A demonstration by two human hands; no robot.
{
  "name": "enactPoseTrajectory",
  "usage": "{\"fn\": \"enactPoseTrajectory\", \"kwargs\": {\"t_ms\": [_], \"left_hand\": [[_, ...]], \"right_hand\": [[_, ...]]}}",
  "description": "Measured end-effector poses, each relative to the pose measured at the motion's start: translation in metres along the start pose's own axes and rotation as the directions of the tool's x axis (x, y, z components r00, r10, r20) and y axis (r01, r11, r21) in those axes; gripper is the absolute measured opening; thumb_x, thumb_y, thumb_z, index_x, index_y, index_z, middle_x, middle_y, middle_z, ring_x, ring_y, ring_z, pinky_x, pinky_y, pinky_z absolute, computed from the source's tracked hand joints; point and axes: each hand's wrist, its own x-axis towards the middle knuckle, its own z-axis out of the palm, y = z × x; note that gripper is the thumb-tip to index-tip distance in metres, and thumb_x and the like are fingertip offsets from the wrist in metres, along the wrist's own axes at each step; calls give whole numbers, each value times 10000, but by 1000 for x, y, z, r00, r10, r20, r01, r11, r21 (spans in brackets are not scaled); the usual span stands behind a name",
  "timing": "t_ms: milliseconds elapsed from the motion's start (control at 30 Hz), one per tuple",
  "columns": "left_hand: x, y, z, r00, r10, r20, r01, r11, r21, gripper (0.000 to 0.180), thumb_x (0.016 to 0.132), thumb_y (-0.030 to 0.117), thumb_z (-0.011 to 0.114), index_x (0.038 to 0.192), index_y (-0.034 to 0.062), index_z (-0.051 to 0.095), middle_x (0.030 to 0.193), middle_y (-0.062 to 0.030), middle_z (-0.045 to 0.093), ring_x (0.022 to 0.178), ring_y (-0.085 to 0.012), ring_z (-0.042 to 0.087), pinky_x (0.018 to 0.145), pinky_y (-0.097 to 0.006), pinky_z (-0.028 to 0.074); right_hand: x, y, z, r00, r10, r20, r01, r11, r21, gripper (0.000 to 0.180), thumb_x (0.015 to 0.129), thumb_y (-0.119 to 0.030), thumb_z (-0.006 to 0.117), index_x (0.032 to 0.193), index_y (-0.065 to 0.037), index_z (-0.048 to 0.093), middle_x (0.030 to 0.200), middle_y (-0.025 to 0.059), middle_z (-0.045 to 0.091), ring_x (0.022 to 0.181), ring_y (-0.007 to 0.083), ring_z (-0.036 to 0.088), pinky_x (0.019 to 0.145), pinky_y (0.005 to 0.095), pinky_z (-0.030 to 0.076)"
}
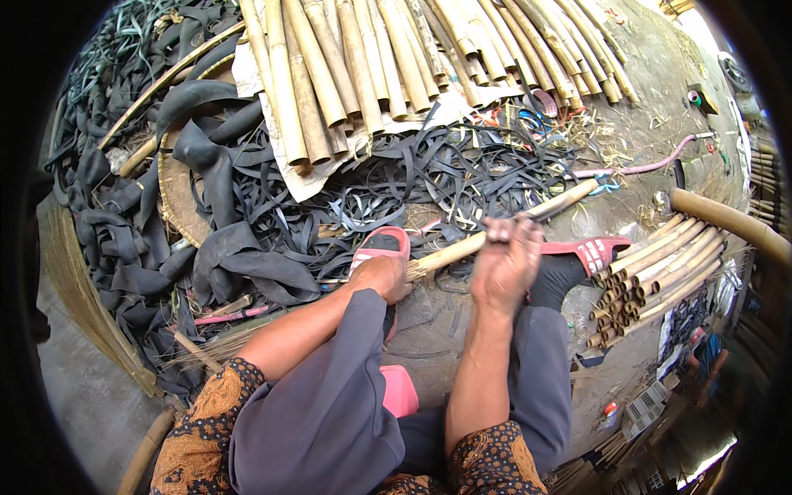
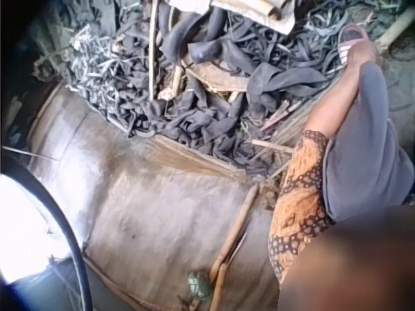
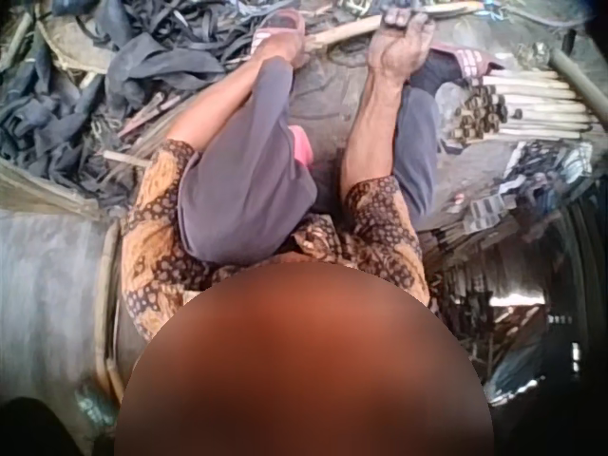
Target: The person sits on the floor and assembles brooms by gathering thin bamboo strips, placing them against a bamboo pole, and wrapping the bundle with black rubber strips. The person repeatedly picks up bundles, wraps them, and sets them aside.
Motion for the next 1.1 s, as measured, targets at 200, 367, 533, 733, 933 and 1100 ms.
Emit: {"fn": "enactPoseTrajectory", "kwargs": {"t_ms": [200, 367, 533, 733, 933, 1100], "left_hand": [[2, -1, 1, 1000, 23, -3, -23, 1000, -5, 426, 853, 342, 758, 1132, 20, 736, 1039, -229, 750, 972, -379, 739, 836, -456, 584], [2, -2, -3, 999, 53, -12, -53, 998, -14, 363, 859, 313, 740, 1106, 48, 754, 1031, -241, 744, 964, -385, 737, 831, -466, 581], [-4, 0, -7, 993, 39, -111, -33, 998, 58, 256, 861, 71, 623, 1058, -33, 751, 1079, -271, 737, 999, -410, 743, 836, -489, 599], [-9, 2, -4, 986, 34, -163, -25, 998, 58, 305, 955, 108, 522, 1150, -63, 683, 1082, -269, 739, 1004, -418, 739, 838, -492, 595], [-12, 9, -7, 976, -200, -89, 173, 952, -253, 729, 1067, 461, 153, 1312, -56, 605, 1197, -322, 678, 1152, -455, 658, 1018, -482, 480], [-16, 14, -8, 958, -277, -78, 234, 907, -349, 884, 1064, 567, 75, 1274, -66, 656, 1239, -337, 661, 1208, -457, 633, 1095, -463, 440]], "right_hand": [[-40, -134, 15, 947, -318, 43, 320, 932, -169, 101, 1090, -187, 535, 1084, -101, 589, 745, -34, 431, 678, 97, 401, 675, 290, 391], [-86, -246, 44, 821, -569, 55, 537, 736, -411, 266, 1110, -259, 498, 1237, -38, 572, 797, -17, 414, 650, 64, 359, 557, 224, 326], [-121, -218, 44, 966, -232, 116, 251, 730, -635, 306, 1128, -248, 451, 1292, -11, 553, 786, -26, 460, 574, 42, 373, 447, 191, 302], [-127, -40, 16, 864, 489, -117, -436, 612, -660, 276, 1111, -348, 501, 1131, -89, 596, 644, -94, 404, 483, 1, 335, 412, 197, 281], [-106, 47, -9, 833, 499, -241, -461, 383, -801, 330, 1052, -290, 540, 890, -22, 647, 613, -58, 469, 456, 48, 368, 409, 254, 258], [-85, 51, -13, 845, 475, -244, -419, 307, -855, 332, 1024, -265, 567, 809, -27, 653, 544, -45, 461, 426, 68, 365, 403, 282, 249]]}}
